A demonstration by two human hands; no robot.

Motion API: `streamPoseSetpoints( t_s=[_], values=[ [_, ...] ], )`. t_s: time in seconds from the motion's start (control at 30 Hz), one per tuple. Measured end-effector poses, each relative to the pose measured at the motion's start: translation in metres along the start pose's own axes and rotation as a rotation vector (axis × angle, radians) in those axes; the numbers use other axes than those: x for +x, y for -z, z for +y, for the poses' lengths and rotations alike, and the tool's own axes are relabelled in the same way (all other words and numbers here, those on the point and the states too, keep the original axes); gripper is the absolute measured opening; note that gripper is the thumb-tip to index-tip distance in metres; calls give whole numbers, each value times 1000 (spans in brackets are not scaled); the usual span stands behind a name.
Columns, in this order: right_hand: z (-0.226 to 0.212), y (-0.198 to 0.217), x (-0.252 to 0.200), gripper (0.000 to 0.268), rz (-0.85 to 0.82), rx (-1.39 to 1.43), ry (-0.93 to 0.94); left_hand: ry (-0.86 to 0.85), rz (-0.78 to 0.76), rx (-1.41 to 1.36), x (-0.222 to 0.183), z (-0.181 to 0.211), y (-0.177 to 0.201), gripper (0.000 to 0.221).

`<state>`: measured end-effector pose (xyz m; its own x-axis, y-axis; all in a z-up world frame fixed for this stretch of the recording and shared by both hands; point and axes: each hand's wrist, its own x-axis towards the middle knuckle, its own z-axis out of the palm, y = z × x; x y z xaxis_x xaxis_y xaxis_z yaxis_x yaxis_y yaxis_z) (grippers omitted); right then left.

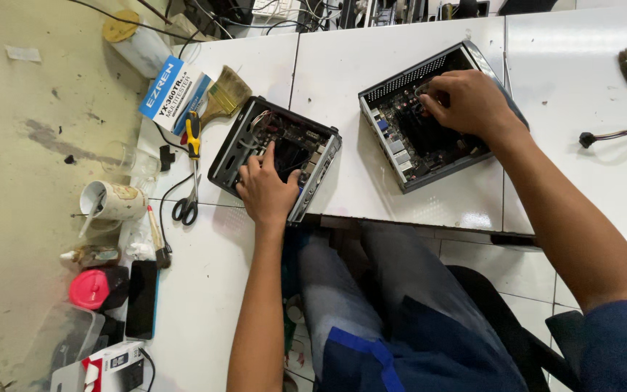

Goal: The person works on two open computer cases on a white table, using a screwdriver to tighten screws on the motherboard and power supply area. The person also handles internal wires and components while seated.

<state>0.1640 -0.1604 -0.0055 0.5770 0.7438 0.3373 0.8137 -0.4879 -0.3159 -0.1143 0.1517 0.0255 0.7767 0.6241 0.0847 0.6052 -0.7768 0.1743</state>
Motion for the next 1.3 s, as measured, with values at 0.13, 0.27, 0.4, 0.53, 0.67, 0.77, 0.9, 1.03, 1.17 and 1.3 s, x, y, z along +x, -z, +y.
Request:
streamPoseSetpoints(
  t_s=[0.13,0.27,0.4,0.53,0.67,0.77,0.9,1.03,1.17,1.3],
  values=[
    [-4,2,-1,21,-10,3,-33,143,-41,78,0,4,-5,84],
    [-2,0,2,22,-30,-7,-37,245,-92,103,2,5,-4,84],
    [-3,1,1,24,-41,-5,-39,248,-72,109,1,6,-7,85],
    [-4,2,0,22,-35,-11,-36,261,-93,93,0,7,-4,85],
    [-5,2,1,21,-39,-5,-53,248,-64,116,0,4,-11,84],
    [-10,7,1,21,-16,-6,-57,238,-69,99,-3,6,-7,83],
    [-10,5,0,23,23,0,-66,234,-77,48,-5,9,0,82],
    [-14,11,2,20,19,1,-46,242,-88,48,-5,11,5,82],
    [-9,4,1,18,14,12,-46,240,-83,49,-7,11,6,81],
    [-13,8,0,16,23,31,-55,234,-82,36,-5,11,6,82]
  ],
)
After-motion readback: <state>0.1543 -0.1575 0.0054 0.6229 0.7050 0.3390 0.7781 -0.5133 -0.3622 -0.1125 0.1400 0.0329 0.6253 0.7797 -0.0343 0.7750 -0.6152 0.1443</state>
